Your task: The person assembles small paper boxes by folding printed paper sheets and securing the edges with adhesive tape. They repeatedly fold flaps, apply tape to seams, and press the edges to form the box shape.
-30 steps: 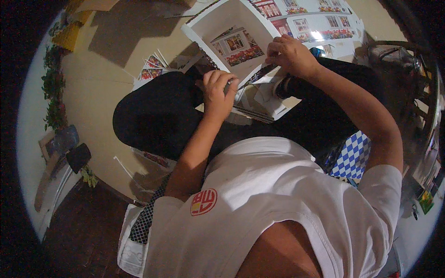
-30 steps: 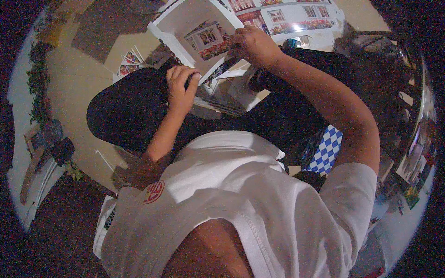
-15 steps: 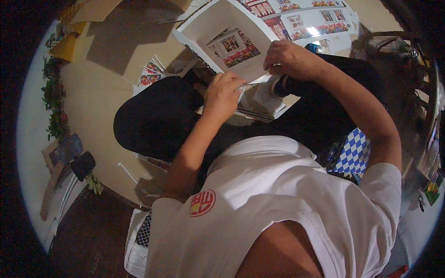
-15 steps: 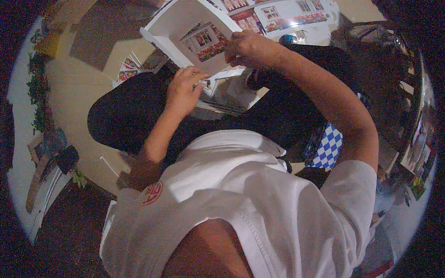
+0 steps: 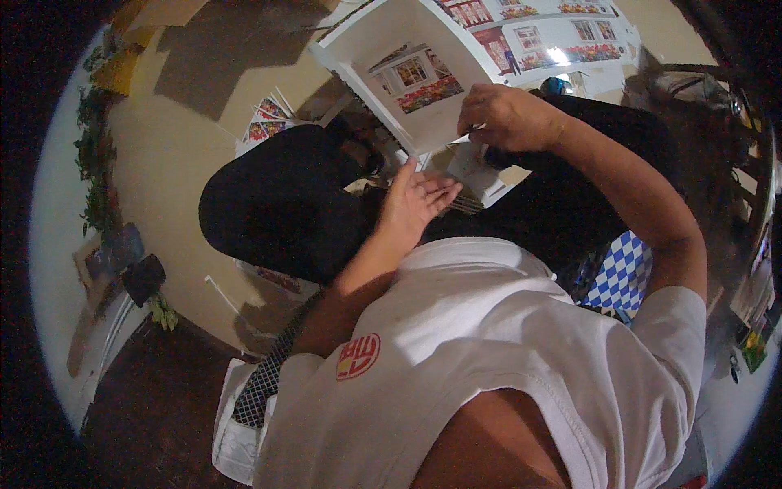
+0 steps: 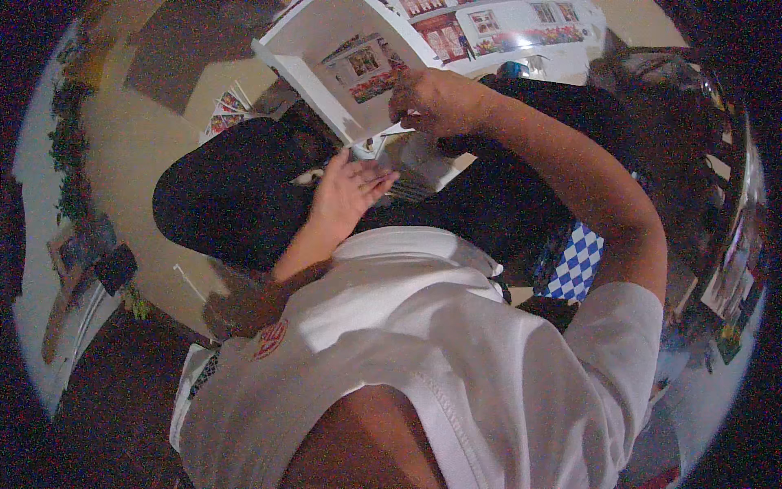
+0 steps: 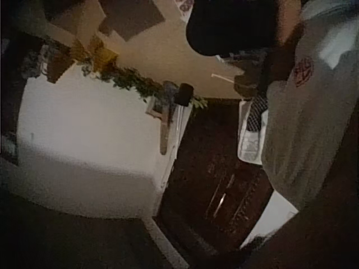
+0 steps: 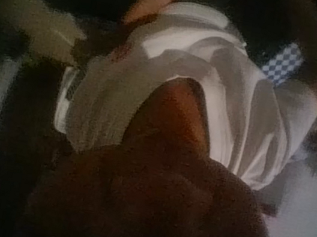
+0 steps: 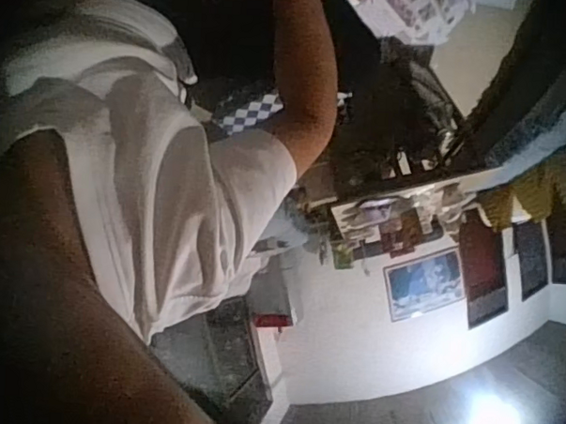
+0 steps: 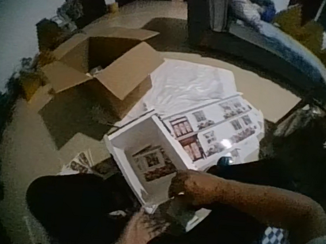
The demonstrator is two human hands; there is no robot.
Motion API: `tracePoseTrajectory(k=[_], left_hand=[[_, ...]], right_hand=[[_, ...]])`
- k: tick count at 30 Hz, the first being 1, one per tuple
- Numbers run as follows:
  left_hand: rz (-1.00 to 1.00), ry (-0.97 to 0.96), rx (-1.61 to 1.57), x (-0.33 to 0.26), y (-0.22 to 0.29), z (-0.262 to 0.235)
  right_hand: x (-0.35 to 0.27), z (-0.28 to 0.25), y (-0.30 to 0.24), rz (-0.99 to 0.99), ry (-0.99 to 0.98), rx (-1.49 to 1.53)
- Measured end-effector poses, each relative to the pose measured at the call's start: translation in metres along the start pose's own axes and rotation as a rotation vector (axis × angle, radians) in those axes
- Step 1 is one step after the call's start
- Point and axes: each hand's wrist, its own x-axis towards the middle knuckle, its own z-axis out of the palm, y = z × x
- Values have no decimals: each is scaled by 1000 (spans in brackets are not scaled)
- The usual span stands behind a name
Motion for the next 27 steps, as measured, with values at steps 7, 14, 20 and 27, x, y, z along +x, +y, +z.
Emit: tracePoseTrajectory(k=[7,14,20,27], left_hand=[[22,-140,-477,34,0,16],[60,-56,-202,53,2,-5],[-2,-17,-232,52,7,2],[0,-94,-228,55,4,-10]], right_hand=[[19,22,-9,-6,-9,47],[29,35,-7,66,11,72],[30,37,1,245,-77,119],[42,37,1,442,-267,89]])
